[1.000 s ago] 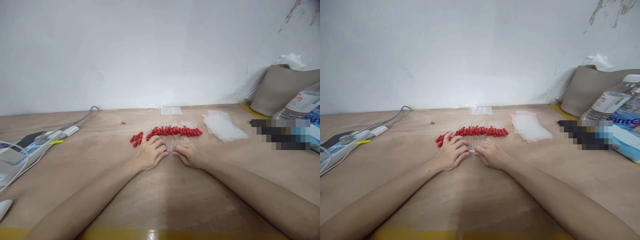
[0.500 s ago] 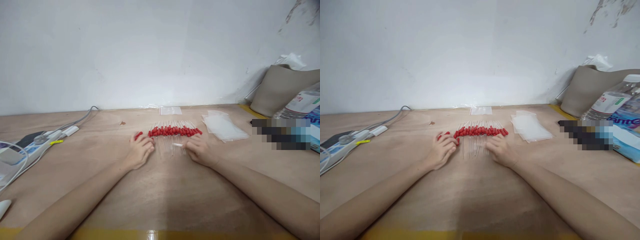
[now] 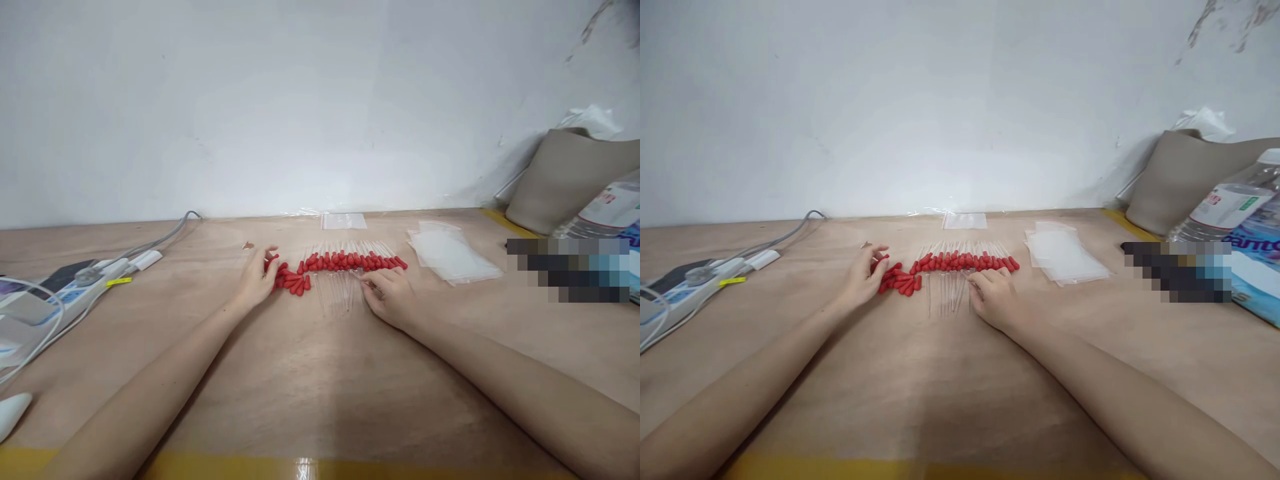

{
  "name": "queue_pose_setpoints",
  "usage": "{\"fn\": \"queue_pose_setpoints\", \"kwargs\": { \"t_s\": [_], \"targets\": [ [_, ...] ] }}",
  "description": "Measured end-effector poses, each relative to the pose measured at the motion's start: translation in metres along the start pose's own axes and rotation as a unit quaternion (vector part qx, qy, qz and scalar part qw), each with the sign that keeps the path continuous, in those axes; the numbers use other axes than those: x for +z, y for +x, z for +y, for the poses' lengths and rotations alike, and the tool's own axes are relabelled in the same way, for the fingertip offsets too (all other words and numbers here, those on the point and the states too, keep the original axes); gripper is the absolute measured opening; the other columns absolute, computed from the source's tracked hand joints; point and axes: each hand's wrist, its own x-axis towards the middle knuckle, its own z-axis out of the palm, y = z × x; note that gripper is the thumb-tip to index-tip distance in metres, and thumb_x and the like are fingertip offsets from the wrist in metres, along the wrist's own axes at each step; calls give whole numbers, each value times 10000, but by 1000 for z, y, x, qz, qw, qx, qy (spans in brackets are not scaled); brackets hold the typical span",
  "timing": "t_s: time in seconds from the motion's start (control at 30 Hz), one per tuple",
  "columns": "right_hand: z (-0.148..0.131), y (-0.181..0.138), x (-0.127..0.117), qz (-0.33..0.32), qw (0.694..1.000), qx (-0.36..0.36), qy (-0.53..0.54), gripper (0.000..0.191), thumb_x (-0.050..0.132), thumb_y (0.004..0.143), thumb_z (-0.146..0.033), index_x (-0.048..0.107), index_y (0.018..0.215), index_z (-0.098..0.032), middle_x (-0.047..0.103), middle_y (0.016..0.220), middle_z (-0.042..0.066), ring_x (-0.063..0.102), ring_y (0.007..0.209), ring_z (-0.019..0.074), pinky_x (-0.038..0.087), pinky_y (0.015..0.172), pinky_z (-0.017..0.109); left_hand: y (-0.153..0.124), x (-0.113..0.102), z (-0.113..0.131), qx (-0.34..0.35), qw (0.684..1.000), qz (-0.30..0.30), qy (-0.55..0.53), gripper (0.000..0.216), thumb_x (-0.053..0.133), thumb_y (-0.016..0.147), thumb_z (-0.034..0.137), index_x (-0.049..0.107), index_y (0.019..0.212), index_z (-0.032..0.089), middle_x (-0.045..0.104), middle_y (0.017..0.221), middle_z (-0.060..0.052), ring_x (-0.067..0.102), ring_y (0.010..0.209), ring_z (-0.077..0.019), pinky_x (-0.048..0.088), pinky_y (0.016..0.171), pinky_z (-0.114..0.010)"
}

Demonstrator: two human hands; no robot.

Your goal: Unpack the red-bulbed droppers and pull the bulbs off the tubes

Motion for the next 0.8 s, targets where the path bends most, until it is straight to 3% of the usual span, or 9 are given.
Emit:
{"fn": "queue_pose_setpoints", "kwargs": {
  "t_s": [0.17, 0.37, 0.53, 0.63, 0.8],
  "targets": [
    [-6, 1, 3, -31, 999, -18, -6, 144, 488, 799, -200, 627, 817, -165, 639, 721, 43, 553, 694, 148, 317, 687, 307, 7, 11, -24, -68, 995, 50, -47, 241, 533, 743, 332, 485, 927, 185, 530, 769, -9, 501, 609, -121, 425, 570, -252],
    [-13, 4, -7, -126, 991, -38, 1, 375, 523, 776, -485, 624, 974, -183, 604, 793, 55, 498, 783, 185, 280, 762, 359, 4, 17, -16, -75, 995, -1, -58, 257, 540, 737, 366, 508, 902, 171, 544, 733, -2, 509, 603, -116, 417, 562, -239],
    [-14, 6, -14, -170, 985, -38, 15, 467, 505, 764, -548, 608, 1034, -182, 572, 899, 81, 479, 828, 197, 311, 775, 381, 0, 10, -11, -83, 996, 18, -5, 241, 443, 807, 384, 555, 853, 176, 591, 742, -18, 529, 685, -148, 421, 645, -272],
    [-11, 3, -14, -173, 983, -34, 45, 449, 503, 778, -523, 603, 1052, -181, 543, 1045, 112, 485, 948, 223, 353, 815, 403, 1, 5, -7, -36, 998, 28, 47, 244, 435, 812, 378, 583, 805, 184, 608, 807, -34, 527, 797, -178, 407, 750, -322],
    [-3, -3, -14, -199, 977, -31, 71, 496, 487, 801, -500, 541, 1174, -177, 474, 1250, 128, 428, 1154, 246, 355, 952, 434, 17, 6, 11, 5, 985, -50, 167, 249, 505, 743, 442, 650, 739, 239, 588, 969, -61, 458, 1010, -277, 302, 868, -478]
  ]
}}
